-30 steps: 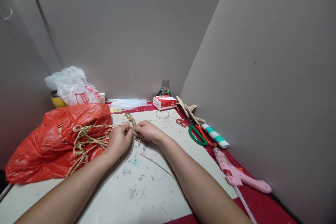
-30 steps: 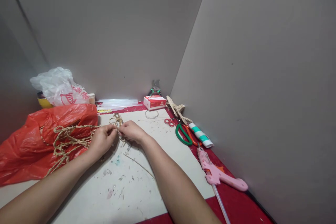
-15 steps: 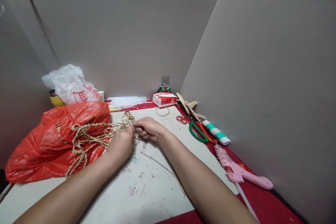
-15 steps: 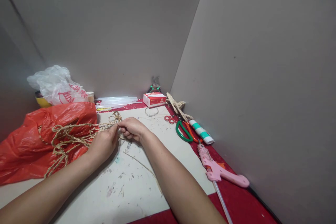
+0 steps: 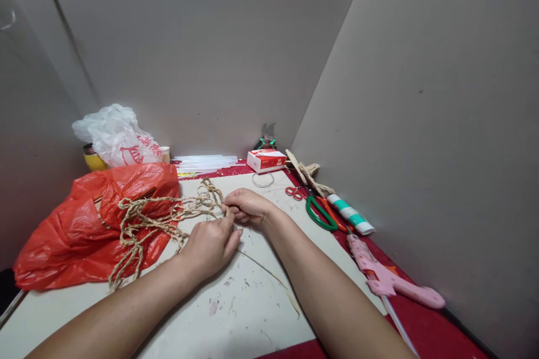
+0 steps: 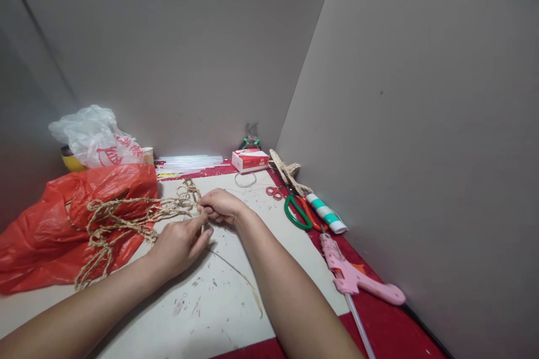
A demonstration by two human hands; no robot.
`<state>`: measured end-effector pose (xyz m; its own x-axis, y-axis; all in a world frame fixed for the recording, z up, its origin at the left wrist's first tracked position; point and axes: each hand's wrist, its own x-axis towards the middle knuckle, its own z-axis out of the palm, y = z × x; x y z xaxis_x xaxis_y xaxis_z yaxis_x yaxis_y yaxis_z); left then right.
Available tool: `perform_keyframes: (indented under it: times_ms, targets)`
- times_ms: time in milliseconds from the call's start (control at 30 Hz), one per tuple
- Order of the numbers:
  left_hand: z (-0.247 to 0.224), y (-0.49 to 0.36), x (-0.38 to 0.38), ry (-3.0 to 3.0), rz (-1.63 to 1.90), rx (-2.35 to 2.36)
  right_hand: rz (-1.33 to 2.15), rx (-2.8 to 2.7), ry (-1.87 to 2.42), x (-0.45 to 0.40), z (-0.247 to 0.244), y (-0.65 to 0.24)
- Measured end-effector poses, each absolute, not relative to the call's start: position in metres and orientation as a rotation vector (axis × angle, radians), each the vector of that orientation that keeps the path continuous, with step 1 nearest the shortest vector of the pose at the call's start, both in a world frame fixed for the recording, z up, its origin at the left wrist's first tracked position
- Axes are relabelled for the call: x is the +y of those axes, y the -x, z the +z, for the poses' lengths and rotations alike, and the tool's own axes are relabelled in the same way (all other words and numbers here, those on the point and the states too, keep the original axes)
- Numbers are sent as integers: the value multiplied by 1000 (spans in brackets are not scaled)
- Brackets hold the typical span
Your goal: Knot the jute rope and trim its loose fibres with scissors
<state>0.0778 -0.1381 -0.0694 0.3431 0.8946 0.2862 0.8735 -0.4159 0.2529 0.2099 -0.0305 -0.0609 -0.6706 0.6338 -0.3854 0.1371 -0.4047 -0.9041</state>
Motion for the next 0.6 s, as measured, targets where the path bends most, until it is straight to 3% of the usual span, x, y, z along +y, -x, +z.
perform_keyframes:
  times_ms: [167,333,433,600]
  targets:
    - [-64,-74,-141,-2377,1091,1477,2173,-1642,999,-30,-58,-220]
    - [-64,-66,-124,-1886,1517,1601,2243,-1692,925,-30,-60,-221]
    - [-70,-63,-111,-1549,1479,1543,2281,-1682,886,-28,-64,-219]
    - [-72,-65,-105,-1041,1120,1232,2305,-1688,829,-26,-68,-219]
